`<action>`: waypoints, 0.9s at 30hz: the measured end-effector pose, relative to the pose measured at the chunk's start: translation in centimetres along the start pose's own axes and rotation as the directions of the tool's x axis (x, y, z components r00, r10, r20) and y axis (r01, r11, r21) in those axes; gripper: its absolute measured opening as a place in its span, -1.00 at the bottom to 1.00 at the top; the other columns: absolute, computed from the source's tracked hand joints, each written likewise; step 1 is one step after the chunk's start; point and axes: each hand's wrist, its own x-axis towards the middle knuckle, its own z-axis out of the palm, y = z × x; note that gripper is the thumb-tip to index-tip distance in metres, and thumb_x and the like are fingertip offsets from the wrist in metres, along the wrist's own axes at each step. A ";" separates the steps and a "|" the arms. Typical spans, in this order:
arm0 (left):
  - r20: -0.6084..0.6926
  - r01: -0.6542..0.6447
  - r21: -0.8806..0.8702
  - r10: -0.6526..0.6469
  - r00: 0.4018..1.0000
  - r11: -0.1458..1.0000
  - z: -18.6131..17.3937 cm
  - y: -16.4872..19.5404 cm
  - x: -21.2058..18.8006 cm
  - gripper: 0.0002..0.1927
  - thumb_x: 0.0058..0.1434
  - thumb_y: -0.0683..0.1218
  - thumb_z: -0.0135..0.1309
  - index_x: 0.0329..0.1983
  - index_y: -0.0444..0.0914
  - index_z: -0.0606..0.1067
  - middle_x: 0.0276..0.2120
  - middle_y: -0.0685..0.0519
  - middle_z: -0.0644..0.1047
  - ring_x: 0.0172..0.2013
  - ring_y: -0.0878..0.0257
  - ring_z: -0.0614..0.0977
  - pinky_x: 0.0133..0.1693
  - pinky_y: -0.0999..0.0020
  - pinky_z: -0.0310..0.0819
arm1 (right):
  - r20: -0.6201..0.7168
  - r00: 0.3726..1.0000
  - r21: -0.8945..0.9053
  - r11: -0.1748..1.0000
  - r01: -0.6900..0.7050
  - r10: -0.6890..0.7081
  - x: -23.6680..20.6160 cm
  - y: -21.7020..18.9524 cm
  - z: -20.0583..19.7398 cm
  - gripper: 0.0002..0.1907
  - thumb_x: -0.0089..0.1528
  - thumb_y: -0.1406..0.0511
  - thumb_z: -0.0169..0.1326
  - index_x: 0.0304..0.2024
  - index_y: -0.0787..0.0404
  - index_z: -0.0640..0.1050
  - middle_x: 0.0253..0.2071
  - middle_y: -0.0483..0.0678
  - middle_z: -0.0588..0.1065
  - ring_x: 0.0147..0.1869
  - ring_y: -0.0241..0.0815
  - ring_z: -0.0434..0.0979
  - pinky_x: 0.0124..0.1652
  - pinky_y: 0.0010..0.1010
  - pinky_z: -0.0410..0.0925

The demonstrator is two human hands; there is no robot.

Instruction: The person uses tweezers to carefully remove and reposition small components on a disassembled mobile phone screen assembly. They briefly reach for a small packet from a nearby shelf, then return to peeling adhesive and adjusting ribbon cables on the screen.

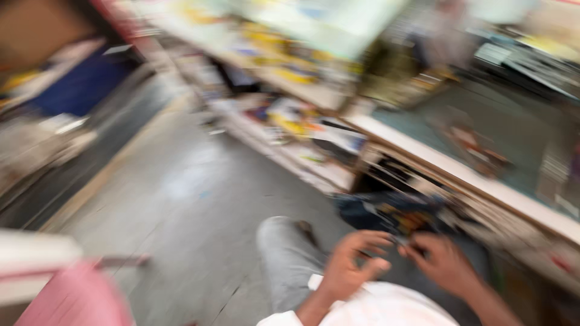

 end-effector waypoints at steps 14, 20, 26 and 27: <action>0.054 0.371 0.063 -0.374 0.926 0.927 1.7 -9.5 2.3 -0.68 0.29 -0.25 0.06 0.10 -0.42 0.49 -0.03 -0.20 0.63 0.00 0.11 0.68 0.02 0.17 0.64 | -0.697 0.482 0.537 0.832 -0.139 0.531 -18.9 12.7 -6.7 -0.82 0.38 0.24 0.22 -0.13 0.23 0.61 -0.35 -0.04 0.58 -0.34 -0.26 0.56 -0.32 -0.44 0.45; 0.157 0.242 -0.004 -0.238 0.958 0.970 3.7 -7.8 1.9 -0.70 0.29 -0.23 0.10 0.08 -0.44 0.52 -0.08 -0.19 0.67 -0.06 0.15 0.70 0.02 0.27 0.59 | -0.627 0.315 0.778 0.558 0.288 0.712 -19.2 14.2 -9.9 -0.51 0.34 0.22 0.07 0.32 0.06 0.34 -0.10 -0.07 0.54 -0.22 -0.20 0.60 -0.22 -0.32 0.51; 0.087 0.205 0.061 -0.210 0.974 0.977 3.5 -4.2 1.7 -0.74 0.29 -0.16 0.17 0.00 -0.38 0.60 -0.18 -0.04 0.72 -0.14 0.29 0.70 -0.03 0.39 0.59 | -0.615 0.610 0.722 0.046 0.690 0.499 -17.4 14.8 -11.1 -0.86 0.49 0.19 0.05 -0.17 0.04 0.50 -0.08 -0.04 0.59 -0.12 -0.14 0.51 0.01 -0.25 0.38; 0.053 0.224 0.066 -0.228 0.972 0.972 3.2 -3.6 1.6 -0.74 0.29 -0.16 0.17 0.00 -0.37 0.60 -0.19 -0.04 0.72 -0.18 0.29 0.68 -0.07 0.39 0.58 | -0.599 0.585 0.725 0.060 0.686 0.546 -17.0 14.9 -11.1 -0.75 0.50 0.10 0.08 -0.22 0.05 0.49 -0.08 -0.04 0.61 -0.11 -0.13 0.51 0.03 -0.24 0.39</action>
